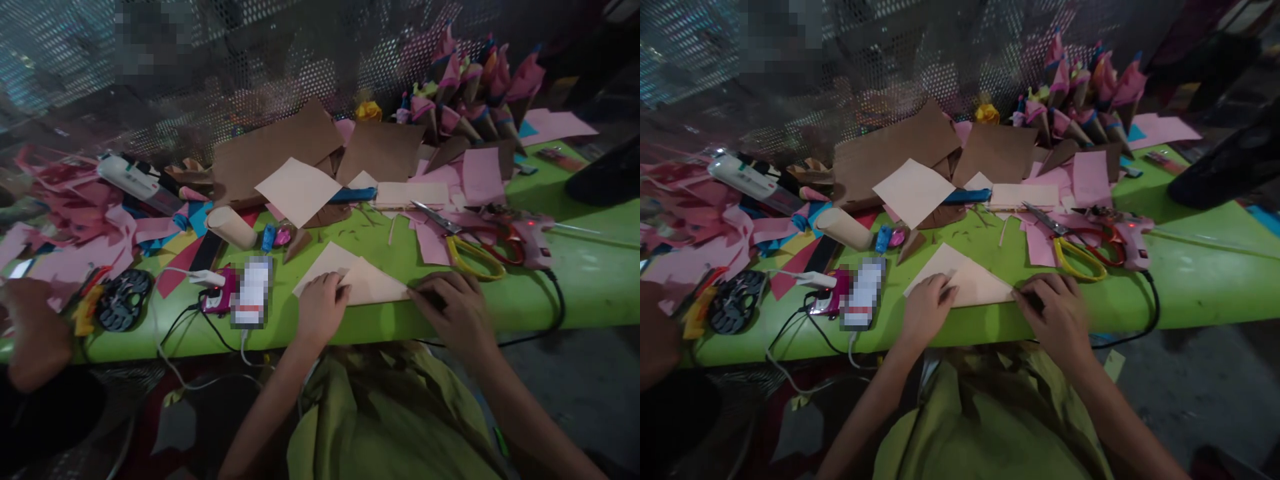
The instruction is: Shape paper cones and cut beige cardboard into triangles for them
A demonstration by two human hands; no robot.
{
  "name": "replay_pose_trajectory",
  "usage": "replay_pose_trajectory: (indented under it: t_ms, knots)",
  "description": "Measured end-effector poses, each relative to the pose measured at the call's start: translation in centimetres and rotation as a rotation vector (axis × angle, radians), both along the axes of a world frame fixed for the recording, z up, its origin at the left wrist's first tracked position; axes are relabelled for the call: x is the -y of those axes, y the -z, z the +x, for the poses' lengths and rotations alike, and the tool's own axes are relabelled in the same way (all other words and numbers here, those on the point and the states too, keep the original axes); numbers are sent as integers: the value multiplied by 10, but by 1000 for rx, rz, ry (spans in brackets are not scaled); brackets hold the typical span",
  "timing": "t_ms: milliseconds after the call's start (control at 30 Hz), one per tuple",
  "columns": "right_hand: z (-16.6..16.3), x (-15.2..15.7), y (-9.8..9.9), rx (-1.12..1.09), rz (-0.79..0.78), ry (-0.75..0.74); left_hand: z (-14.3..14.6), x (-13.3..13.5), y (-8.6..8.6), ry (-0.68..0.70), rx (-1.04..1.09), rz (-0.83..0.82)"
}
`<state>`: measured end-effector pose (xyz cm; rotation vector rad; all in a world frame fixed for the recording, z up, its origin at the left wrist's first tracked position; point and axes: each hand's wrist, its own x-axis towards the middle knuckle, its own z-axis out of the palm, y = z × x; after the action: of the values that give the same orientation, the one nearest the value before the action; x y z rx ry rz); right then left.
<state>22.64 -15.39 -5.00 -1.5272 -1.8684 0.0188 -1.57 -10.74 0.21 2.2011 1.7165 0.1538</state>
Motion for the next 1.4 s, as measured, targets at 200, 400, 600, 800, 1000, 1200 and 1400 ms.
replay_pose_trajectory:
  t_ms: [200,400,600,800,1000,1200,1400]
  knots:
    - [-1,1,3,11,-18,19,2,-2,0,-27,-78,40]
    - [-7,3,5,42,-70,85,5,-1,2,-52,-98,49]
    - [-11,3,1,57,-95,126,5,-2,1,-63,-95,52]
    - [-13,3,-2,71,-101,138,6,-4,-1,-62,-118,45]
    - [-15,2,-5,92,-107,154,8,-4,-2,-79,-104,31]
    - [-15,1,-8,146,-66,157,8,-4,-1,-71,-121,46]
    - [-17,1,-9,98,-120,169,8,-2,2,-96,-77,54]
